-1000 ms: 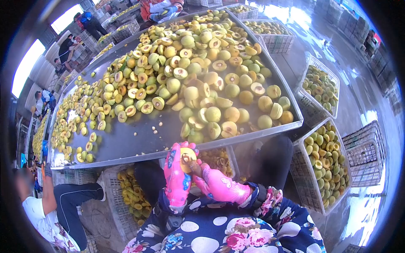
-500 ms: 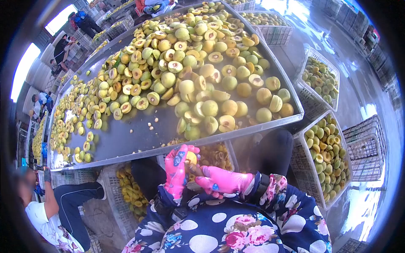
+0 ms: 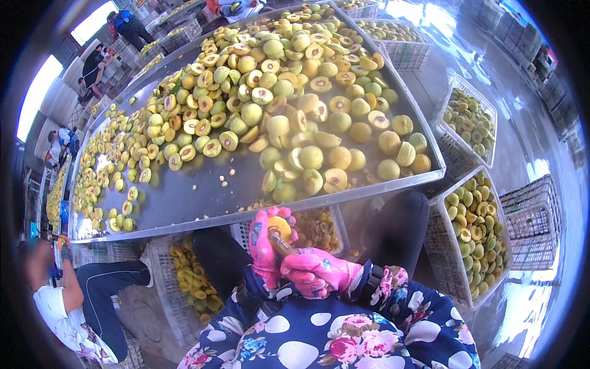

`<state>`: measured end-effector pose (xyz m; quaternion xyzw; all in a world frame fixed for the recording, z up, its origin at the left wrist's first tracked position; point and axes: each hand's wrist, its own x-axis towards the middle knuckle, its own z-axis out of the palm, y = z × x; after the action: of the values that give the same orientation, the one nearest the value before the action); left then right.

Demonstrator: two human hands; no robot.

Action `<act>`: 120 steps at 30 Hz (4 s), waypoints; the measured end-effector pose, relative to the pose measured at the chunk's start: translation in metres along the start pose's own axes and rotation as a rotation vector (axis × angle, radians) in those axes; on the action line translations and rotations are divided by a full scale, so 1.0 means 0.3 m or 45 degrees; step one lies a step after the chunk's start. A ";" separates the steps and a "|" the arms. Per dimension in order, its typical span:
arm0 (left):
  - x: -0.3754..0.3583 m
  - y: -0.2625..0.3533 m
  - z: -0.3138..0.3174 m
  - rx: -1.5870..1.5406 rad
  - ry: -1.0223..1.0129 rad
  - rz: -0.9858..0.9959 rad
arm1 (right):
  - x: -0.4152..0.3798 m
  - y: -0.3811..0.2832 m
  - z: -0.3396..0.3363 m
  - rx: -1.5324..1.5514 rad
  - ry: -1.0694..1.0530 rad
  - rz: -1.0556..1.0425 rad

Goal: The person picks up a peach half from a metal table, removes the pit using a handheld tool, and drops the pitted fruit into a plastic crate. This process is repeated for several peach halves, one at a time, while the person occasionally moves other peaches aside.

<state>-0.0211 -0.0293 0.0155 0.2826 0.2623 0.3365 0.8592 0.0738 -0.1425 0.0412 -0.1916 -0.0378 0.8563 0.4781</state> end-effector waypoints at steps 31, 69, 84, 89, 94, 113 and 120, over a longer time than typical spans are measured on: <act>0.445 0.714 -0.554 1.815 0.505 0.603 | 0.090 0.047 -0.650 -2.277 0.124 0.512; 0.015 0.192 0.043 -0.217 0.034 -0.267 | 0.041 -0.081 0.088 -1.387 0.602 -0.482; 0.018 0.140 0.045 0.101 0.188 -0.047 | 0.113 -0.038 -0.035 -2.706 0.707 -0.748; 0.036 0.106 0.002 0.241 0.217 -0.034 | 0.084 -0.059 0.016 -2.322 0.647 -0.582; 0.044 0.126 0.001 0.461 0.200 -0.149 | 0.096 -0.072 -0.011 -2.085 0.571 -0.446; -0.006 0.369 -0.170 0.607 0.555 0.563 | 0.022 -0.083 -0.138 -1.144 0.389 0.257; 0.125 0.654 -0.396 2.291 0.364 0.530 | 0.064 -0.038 -0.279 -2.231 0.508 0.314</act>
<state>-0.1576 0.1552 0.0522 0.8388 0.4715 0.1855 0.1992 0.1045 -0.1302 -0.0389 -0.6341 -0.5716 0.5169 0.0638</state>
